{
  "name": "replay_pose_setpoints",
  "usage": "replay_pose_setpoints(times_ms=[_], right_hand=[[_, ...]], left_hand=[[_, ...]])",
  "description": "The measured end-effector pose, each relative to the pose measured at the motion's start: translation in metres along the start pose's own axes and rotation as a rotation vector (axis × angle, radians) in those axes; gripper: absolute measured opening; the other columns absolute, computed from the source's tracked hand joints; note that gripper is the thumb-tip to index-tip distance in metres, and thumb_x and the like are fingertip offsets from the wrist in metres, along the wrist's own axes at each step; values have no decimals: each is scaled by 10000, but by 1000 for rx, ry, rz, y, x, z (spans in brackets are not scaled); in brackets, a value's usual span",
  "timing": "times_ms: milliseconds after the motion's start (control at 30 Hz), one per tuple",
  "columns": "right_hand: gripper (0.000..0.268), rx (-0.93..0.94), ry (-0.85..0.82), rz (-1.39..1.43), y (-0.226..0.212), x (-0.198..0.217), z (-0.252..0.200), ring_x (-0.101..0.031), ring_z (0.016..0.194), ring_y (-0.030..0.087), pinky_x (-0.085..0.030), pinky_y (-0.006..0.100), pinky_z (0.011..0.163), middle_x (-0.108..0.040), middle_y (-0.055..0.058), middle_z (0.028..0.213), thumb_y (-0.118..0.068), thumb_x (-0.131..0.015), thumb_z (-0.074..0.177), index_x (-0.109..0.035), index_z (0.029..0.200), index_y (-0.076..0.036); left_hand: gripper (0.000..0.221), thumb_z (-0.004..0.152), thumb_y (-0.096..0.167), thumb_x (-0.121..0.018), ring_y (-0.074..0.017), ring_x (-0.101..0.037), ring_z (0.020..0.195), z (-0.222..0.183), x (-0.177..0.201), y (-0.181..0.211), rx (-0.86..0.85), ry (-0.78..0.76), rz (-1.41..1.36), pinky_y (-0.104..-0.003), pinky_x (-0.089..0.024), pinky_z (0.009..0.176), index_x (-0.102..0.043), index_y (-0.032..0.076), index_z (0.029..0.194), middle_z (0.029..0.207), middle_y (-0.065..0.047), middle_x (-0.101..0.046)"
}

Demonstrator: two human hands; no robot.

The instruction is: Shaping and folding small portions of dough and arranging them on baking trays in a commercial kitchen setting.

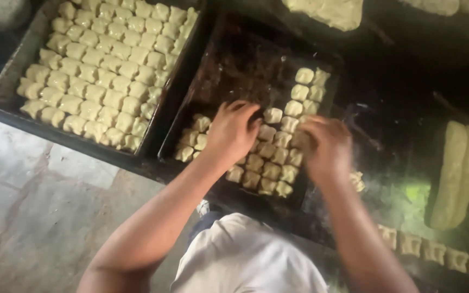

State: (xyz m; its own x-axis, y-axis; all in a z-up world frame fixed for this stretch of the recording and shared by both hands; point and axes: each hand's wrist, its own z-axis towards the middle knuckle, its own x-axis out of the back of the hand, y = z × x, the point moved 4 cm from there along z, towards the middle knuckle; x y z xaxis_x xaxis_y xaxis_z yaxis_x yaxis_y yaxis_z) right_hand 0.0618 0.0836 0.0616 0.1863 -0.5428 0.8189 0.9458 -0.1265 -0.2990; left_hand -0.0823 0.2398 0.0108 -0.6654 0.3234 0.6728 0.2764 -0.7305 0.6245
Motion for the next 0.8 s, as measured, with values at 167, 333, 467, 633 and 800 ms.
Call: replay_pose_setpoints(times_ms=[167,333,467,633,800], right_hand=[[167,-226,-43,120,14,52,-45,-709,1064,321,-566,399,876,-739,133,1146,-104,-725,955,-723,1116,-58],[187,-334,-72,149,44,79,-105,-737,990,285,-579,362,777,-745,133,1112,-122,-713,949,-728,1130,-76],[188,-534,-86,65,78,99,-161,-732,896,252,-564,354,713,-750,119,1044,-168,-719,949,-755,1122,-104],[174,-667,-81,-35,125,116,-229,-744,886,221,-571,349,746,-765,97,1061,-198,-683,1000,-770,1136,-133],[226,-724,-79,-49,152,147,-252,-728,943,268,-568,385,794,-749,131,1134,-186,-641,1025,-752,1205,-107]], left_hand=[[232,927,215,-705,-339,-658,1052,38,-33,8,45,-204,16,-460,-474,998,-742,64,1099,1100,-129,-720],[181,891,203,-718,-340,-663,1030,51,-61,-3,99,-385,44,-450,-530,884,-767,119,1043,1094,-147,-691],[161,847,171,-737,-332,-690,1000,56,-56,-5,15,-409,-135,-432,-549,890,-778,93,981,1037,-145,-712],[152,870,146,-693,-362,-684,995,52,-61,-3,-8,-397,-130,-452,-544,870,-777,77,977,1024,-153,-719],[189,974,118,-583,-409,-673,1005,49,-91,-25,-143,-357,131,-521,-533,886,-765,71,986,1041,-185,-719]])
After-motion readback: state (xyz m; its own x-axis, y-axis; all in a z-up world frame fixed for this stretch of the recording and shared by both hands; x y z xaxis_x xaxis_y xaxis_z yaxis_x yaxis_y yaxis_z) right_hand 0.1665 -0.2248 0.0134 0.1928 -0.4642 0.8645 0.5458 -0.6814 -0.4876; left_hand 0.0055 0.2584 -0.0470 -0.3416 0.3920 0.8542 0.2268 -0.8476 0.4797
